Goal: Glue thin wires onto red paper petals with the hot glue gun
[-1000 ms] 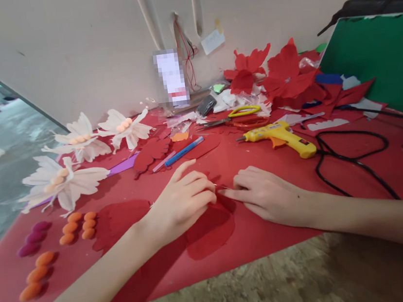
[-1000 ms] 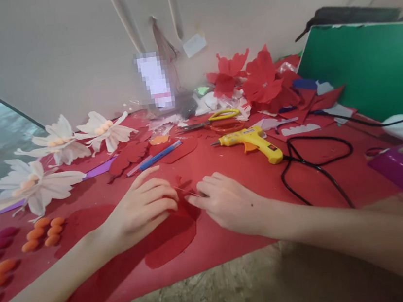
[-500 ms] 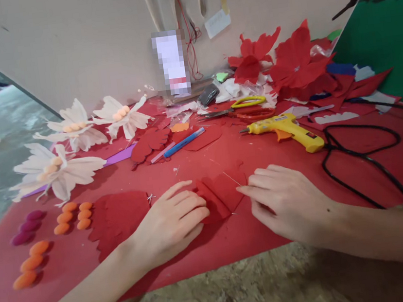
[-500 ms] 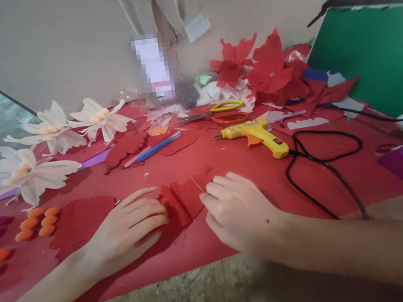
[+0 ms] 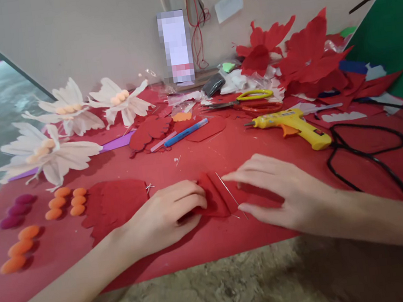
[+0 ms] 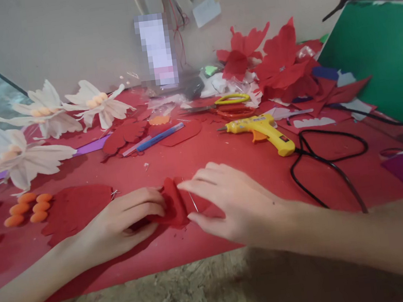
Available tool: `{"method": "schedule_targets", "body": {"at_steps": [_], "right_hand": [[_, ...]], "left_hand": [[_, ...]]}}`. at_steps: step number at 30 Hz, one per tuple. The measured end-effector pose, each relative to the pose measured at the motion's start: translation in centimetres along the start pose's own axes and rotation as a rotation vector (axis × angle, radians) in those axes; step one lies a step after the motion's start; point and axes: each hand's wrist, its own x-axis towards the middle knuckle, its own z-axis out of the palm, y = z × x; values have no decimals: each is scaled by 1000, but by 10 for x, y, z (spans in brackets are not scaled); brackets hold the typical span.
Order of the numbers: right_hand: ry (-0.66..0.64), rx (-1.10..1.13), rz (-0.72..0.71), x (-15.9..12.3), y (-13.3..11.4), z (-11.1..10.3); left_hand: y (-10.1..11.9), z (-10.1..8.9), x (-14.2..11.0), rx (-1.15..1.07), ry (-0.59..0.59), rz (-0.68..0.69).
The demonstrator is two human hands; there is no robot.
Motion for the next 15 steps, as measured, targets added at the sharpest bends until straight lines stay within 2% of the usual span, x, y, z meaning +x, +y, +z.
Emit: {"method": "schedule_targets", "body": {"at_steps": [2, 6, 9, 15], "right_hand": [[-62, 5, 23, 3, 6, -6], [-204, 26, 159, 6, 18, -10], [-172, -13, 205, 7, 26, -7], [-146, -129, 142, 6, 42, -2]], "left_hand": [[-1, -1, 0, -26, -10, -18], [-2, -3, 0, -79, -10, -51], [-3, -2, 0, -100, -10, -61], [-3, -1, -1, -112, 11, -53]]}}
